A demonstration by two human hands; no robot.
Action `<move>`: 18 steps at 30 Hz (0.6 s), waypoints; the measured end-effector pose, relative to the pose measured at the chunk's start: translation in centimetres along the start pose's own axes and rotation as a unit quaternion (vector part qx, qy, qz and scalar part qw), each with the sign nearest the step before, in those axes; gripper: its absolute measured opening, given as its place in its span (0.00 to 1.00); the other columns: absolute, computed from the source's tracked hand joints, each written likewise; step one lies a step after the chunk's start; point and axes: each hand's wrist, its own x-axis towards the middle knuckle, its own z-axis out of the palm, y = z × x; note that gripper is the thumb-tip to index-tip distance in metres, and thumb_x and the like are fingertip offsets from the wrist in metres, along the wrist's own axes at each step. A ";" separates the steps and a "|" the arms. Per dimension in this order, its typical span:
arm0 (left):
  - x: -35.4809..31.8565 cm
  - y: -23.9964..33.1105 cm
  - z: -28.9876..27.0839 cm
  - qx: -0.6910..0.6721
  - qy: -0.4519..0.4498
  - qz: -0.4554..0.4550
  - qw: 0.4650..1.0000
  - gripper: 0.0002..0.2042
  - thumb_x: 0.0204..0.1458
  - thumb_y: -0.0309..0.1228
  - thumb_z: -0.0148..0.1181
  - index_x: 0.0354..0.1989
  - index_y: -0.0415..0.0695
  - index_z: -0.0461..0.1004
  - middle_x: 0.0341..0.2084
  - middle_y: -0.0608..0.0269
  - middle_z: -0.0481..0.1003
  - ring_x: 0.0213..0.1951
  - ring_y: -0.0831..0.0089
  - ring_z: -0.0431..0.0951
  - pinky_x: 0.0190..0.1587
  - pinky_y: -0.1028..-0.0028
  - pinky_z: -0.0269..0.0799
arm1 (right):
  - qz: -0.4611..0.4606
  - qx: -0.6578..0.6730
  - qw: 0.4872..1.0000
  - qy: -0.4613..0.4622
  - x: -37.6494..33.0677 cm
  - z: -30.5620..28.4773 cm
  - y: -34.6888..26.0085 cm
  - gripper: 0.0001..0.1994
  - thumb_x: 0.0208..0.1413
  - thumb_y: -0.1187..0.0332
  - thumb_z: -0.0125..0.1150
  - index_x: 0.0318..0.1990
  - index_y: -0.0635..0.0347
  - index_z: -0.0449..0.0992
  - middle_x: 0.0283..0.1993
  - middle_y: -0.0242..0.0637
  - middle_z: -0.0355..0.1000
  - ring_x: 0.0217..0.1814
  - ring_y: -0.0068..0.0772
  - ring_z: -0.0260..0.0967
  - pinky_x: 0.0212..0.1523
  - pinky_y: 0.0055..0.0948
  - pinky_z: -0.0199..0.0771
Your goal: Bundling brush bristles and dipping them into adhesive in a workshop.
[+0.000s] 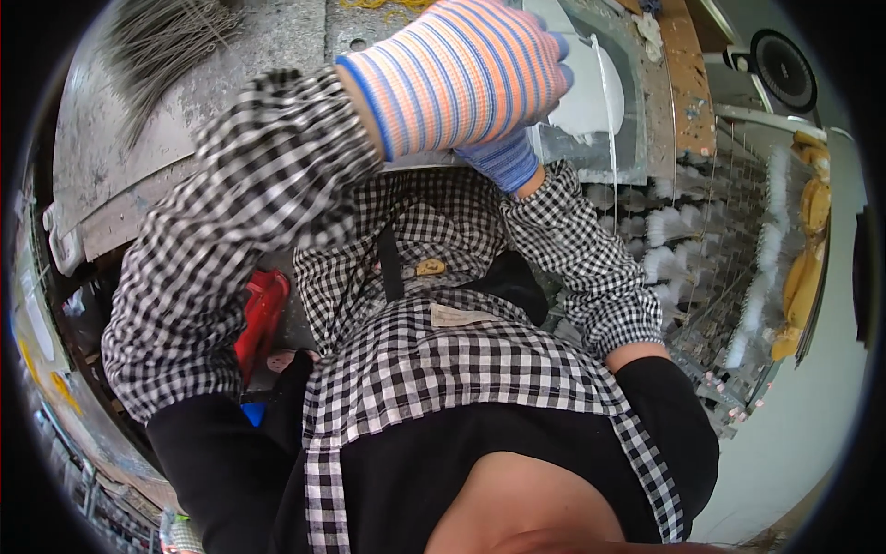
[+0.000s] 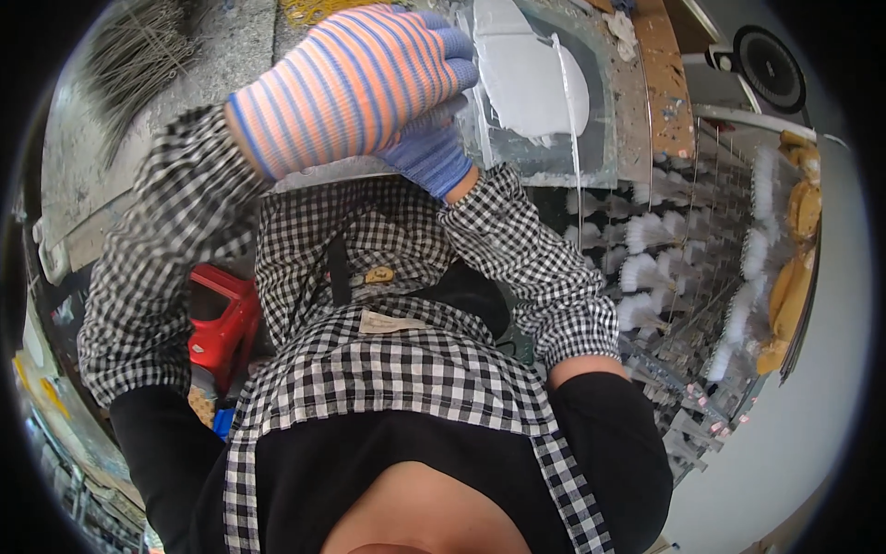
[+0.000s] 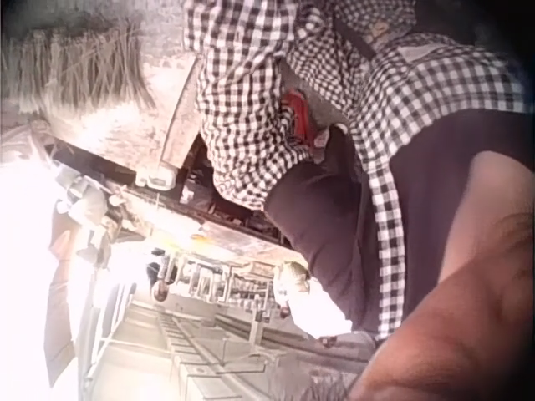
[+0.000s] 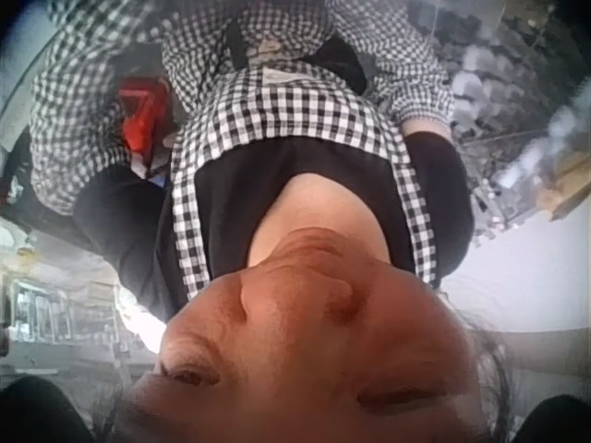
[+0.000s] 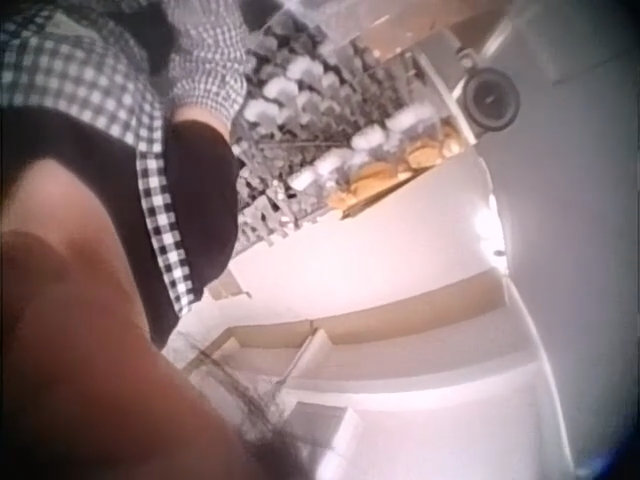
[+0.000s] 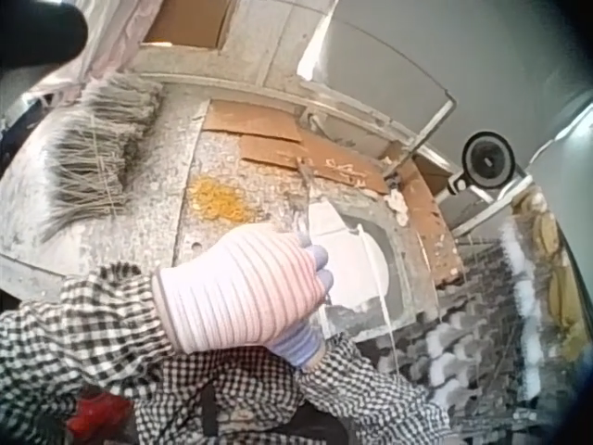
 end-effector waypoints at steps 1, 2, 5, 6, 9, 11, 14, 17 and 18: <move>0.3 0.1 -1.8 -0.035 0.038 0.042 0.998 0.14 0.48 0.33 0.64 0.44 0.48 0.77 0.41 0.63 0.77 0.46 0.63 0.78 0.47 0.63 0.76 | 0.069 0.076 0.994 -0.024 1.1 -0.6 -0.6 0.40 0.60 0.46 0.61 0.74 0.47 0.51 0.71 0.38 0.56 0.75 0.39 0.51 0.73 0.43 0.53; 0.2 0.6 -2.3 -0.037 0.039 0.057 0.997 0.14 0.48 0.33 0.64 0.44 0.48 0.77 0.41 0.63 0.77 0.46 0.63 0.78 0.47 0.63 0.76 | 0.078 0.066 0.995 -0.016 2.0 -0.9 -1.5 0.40 0.60 0.46 0.61 0.74 0.47 0.51 0.71 0.38 0.56 0.75 0.39 0.51 0.73 0.43 0.53; -0.2 1.4 -2.7 -0.035 -0.043 0.002 0.998 0.16 0.43 0.28 0.64 0.44 0.49 0.76 0.40 0.64 0.76 0.45 0.63 0.78 0.46 0.65 0.76 | 0.204 0.246 0.947 -0.048 3.5 -1.6 -3.1 0.39 0.60 0.47 0.60 0.73 0.53 0.52 0.70 0.41 0.57 0.73 0.40 0.54 0.72 0.44 0.55; -0.9 1.3 -1.9 -0.034 -0.079 -0.029 0.996 0.17 0.42 0.27 0.64 0.44 0.49 0.76 0.40 0.63 0.76 0.44 0.63 0.78 0.45 0.66 0.76 | 0.200 0.131 0.962 -0.129 3.8 -1.2 -3.5 0.38 0.60 0.48 0.60 0.72 0.55 0.53 0.69 0.42 0.59 0.71 0.40 0.56 0.71 0.43 0.57; 0.6 1.5 -0.6 -0.033 -0.014 0.039 0.999 0.19 0.40 0.25 0.63 0.44 0.48 0.77 0.39 0.62 0.76 0.42 0.61 0.79 0.41 0.65 0.77 | 0.161 0.050 0.976 -0.140 2.7 -2.6 -1.8 0.36 0.59 0.50 0.61 0.70 0.58 0.56 0.66 0.44 0.62 0.68 0.41 0.59 0.67 0.42 0.62; 3.4 1.5 -0.9 -0.040 -0.034 0.053 0.997 0.18 0.42 0.26 0.64 0.45 0.47 0.77 0.38 0.61 0.77 0.41 0.61 0.80 0.40 0.66 0.77 | 0.077 0.018 0.997 0.026 2.8 -4.7 -0.2 0.33 0.57 0.52 0.64 0.65 0.59 0.62 0.62 0.44 0.66 0.63 0.42 0.64 0.62 0.41 0.68; 8.4 2.5 -0.9 -0.032 0.001 0.121 0.992 0.13 0.51 0.31 0.64 0.45 0.42 0.76 0.39 0.59 0.78 0.42 0.63 0.80 0.43 0.67 0.77 | 0.125 -0.150 0.974 -0.112 -0.3 -8.0 5.1 0.33 0.59 0.48 0.61 0.66 0.57 0.62 0.62 0.44 0.66 0.62 0.43 0.65 0.61 0.44 0.71; 15.9 3.2 -1.2 -0.035 -0.182 0.172 0.967 0.15 0.46 0.35 0.67 0.41 0.43 0.80 0.32 0.54 0.79 0.37 0.55 0.81 0.39 0.61 0.78 | 0.301 -0.218 0.863 -0.343 1.9 -13.6 6.0 0.31 0.64 0.49 0.55 0.71 0.48 0.58 0.67 0.41 0.64 0.66 0.39 0.64 0.65 0.42 0.68; 16.3 3.4 -0.5 -0.035 -0.123 0.178 0.976 0.14 0.43 0.33 0.69 0.40 0.42 0.81 0.30 0.53 0.80 0.36 0.54 0.82 0.38 0.60 0.78 | 0.311 -0.214 0.864 -0.335 1.4 -13.5 6.6 0.31 0.65 0.50 0.55 0.72 0.44 0.56 0.69 0.38 0.62 0.67 0.38 0.63 0.65 0.40 0.68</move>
